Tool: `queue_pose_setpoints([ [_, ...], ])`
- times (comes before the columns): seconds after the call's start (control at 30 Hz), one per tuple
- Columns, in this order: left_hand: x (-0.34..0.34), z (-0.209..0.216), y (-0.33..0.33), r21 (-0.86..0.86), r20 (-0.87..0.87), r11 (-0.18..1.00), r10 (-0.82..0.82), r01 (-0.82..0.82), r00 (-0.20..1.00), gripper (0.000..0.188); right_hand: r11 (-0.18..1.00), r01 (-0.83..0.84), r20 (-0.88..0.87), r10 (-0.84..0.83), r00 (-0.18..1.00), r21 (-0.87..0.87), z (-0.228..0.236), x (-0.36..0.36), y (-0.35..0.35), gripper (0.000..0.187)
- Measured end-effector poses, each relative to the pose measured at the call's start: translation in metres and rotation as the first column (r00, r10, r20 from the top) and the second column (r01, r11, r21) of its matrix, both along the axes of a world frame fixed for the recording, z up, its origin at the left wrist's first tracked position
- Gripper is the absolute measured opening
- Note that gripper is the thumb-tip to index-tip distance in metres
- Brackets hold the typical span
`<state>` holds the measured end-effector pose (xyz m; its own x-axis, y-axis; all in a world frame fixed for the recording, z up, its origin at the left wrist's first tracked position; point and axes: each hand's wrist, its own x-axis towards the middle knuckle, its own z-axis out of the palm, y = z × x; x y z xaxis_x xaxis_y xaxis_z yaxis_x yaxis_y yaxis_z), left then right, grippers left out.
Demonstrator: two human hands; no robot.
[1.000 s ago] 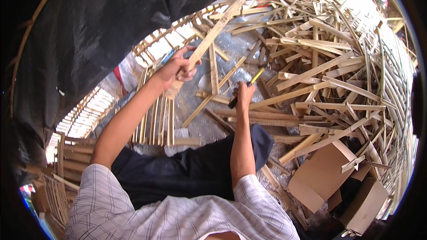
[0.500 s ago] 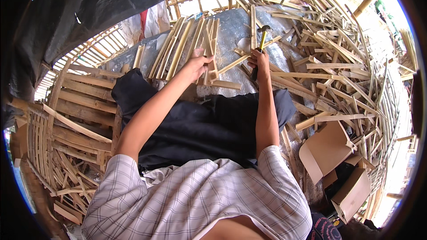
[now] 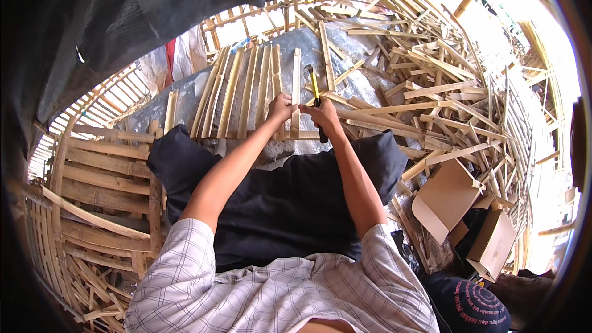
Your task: The person hammers nails to join wooden slats to cross-beams, assembling bamboo-like grates.
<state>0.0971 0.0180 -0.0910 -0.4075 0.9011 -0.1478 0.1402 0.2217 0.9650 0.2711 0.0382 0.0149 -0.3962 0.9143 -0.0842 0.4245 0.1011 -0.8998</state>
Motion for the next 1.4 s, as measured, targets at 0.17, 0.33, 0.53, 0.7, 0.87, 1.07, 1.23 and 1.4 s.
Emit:
queue_pose_setpoints([
  [0.17,-0.008,0.02,-0.023,0.002,-0.123,0.958,-0.284,0.287,0.951,0.024,0.993,-0.101,0.051,0.098,0.994,0.062,-0.038,-0.005,0.018,0.043],
  [0.33,-0.056,0.067,-0.076,-0.065,-0.429,0.945,-0.315,0.319,0.847,0.016,0.994,-0.108,0.095,0.105,0.99,0.031,-0.049,-0.001,0.028,0.038],
  [0.53,-0.203,0.037,-0.142,-0.127,-0.803,0.974,0.01,-0.188,0.596,0.06,0.986,-0.165,0.083,0.162,0.983,0.033,-0.04,-0.017,0.034,0.037],
  [0.7,-0.221,-0.003,-0.125,-0.316,-0.69,0.835,0.123,-0.45,0.713,0.099,0.991,-0.134,0.154,0.132,0.979,0.001,-0.052,-0.007,0.044,0.035],
  [0.87,-0.235,-0.03,-0.128,-0.414,-0.727,0.811,-0.021,-0.414,0.686,0.1,0.987,-0.163,0.158,0.163,0.974,-0.013,-0.056,-0.012,0.038,0.032],
  [1.07,-0.265,-0.031,-0.138,-0.498,-0.366,0.792,0.178,-0.354,0.913,0.092,0.982,-0.182,0.103,0.175,0.979,0.058,-0.07,-0.022,0.038,0.03],
  [1.23,-0.238,-0.015,-0.148,-0.467,-0.454,0.72,0.304,-0.514,0.838,0.086,0.983,-0.17,0.054,0.167,0.984,0.061,-0.07,-0.016,0.036,0.022],
  [1.4,-0.208,0.031,-0.148,-0.489,-0.479,0.685,0.307,-0.541,0.822,0.077,0.991,-0.134,-0.006,0.134,0.991,0.024,-0.077,-0.013,0.039,0.019],
])
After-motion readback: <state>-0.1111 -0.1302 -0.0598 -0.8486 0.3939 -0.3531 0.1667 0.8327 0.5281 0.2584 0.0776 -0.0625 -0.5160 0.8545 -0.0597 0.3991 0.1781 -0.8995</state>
